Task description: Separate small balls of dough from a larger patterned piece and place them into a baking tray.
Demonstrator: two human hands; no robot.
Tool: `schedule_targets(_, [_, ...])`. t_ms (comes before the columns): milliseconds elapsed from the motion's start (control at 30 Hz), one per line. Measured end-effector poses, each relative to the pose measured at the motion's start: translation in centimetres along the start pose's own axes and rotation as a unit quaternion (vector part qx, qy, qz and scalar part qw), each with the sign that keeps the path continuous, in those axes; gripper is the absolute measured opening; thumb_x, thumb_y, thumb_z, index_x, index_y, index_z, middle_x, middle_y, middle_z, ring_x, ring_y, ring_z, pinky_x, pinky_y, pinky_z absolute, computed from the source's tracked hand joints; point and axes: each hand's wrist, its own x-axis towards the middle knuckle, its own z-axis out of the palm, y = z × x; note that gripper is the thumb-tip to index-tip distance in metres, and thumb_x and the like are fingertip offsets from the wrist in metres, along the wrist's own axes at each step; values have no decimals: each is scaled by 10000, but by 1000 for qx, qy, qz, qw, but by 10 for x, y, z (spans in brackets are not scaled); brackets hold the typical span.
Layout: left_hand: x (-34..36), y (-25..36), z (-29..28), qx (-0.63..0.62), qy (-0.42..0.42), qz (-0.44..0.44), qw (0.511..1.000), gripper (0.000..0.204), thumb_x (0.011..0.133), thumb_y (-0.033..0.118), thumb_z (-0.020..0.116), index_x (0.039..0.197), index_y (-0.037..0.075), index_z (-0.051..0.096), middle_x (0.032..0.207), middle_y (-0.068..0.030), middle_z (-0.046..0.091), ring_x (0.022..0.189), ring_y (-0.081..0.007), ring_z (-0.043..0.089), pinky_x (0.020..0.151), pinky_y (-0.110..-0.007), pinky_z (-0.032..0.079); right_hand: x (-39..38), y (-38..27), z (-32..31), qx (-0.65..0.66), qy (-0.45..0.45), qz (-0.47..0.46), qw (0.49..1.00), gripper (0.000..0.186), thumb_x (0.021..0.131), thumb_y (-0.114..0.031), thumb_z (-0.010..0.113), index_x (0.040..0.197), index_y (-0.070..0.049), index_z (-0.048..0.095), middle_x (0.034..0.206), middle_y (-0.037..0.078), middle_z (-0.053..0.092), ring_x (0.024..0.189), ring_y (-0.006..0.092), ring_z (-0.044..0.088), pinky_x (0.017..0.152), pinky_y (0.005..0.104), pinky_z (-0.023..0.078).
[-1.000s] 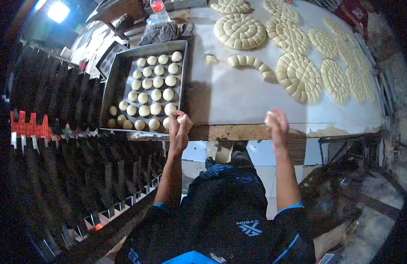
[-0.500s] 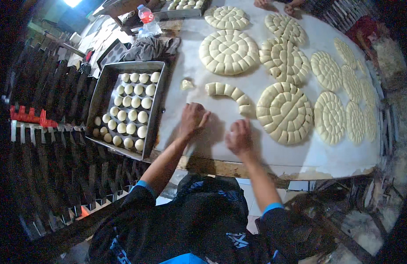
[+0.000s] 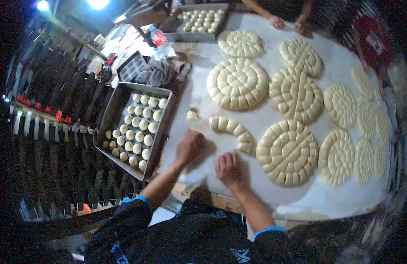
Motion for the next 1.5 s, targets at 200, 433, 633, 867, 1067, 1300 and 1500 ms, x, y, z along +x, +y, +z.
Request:
schedule_targets(200, [-94,-86,55,-96,69,310,943,301,777,113,677,1067,73,608,1028,-102,601,1007,-309,556,918,-421,457,-54,-8,-24,-2,-74,-156,985,144,811,-152,630,861,-19,613,879,141,586,935,323,573,1038,487,414])
schedule_targets(433, [2,-93,47,-161,244,224,930,185,708,171,703,832,100,587,827,-95,556,823,-304,547,736,-429,451,28,-39,11,-26,82,68,994,117,829,-98,585,889,-5,548,875,165,545,939,373,524,1046,561,348])
schedule_targets(633, [-76,-66,92,-399,36,274,874,184,803,187,613,963,96,618,994,-124,593,941,-300,556,757,-419,472,-32,-95,5,-8,-83,52,995,330,645,-36,499,949,76,556,1029,295,540,1072,487,508,1039,541,374])
schedule_targets(867, [-98,-175,-76,-439,-161,200,861,123,874,107,602,970,38,633,918,-131,642,903,-295,623,803,-421,502,3,-35,-53,30,-206,390,897,160,861,-86,564,937,0,676,875,182,675,758,307,643,765,414,526])
schedule_targets(1067, [-28,-326,-208,-435,10,3,901,229,894,193,683,1056,38,633,950,-86,633,912,-211,611,813,-353,505,147,-164,12,267,-95,271,920,259,973,-158,508,1049,44,651,918,104,664,875,172,640,705,338,588])
schedule_targets(1300, [-96,-437,-227,-401,140,-174,888,406,868,184,732,1221,26,608,1104,-77,606,997,-156,598,884,-299,493,325,-356,91,328,-16,-143,934,315,785,-100,712,1064,-7,600,1020,177,606,941,355,613,842,412,495])
schedule_targets(1500, [-125,-432,-232,-331,224,-241,884,446,866,203,735,1249,26,591,1115,-92,635,994,-179,614,890,-293,490,331,-343,184,119,-70,-210,968,331,760,-107,726,1066,-19,637,1140,151,625,1155,344,554,1048,481,388])
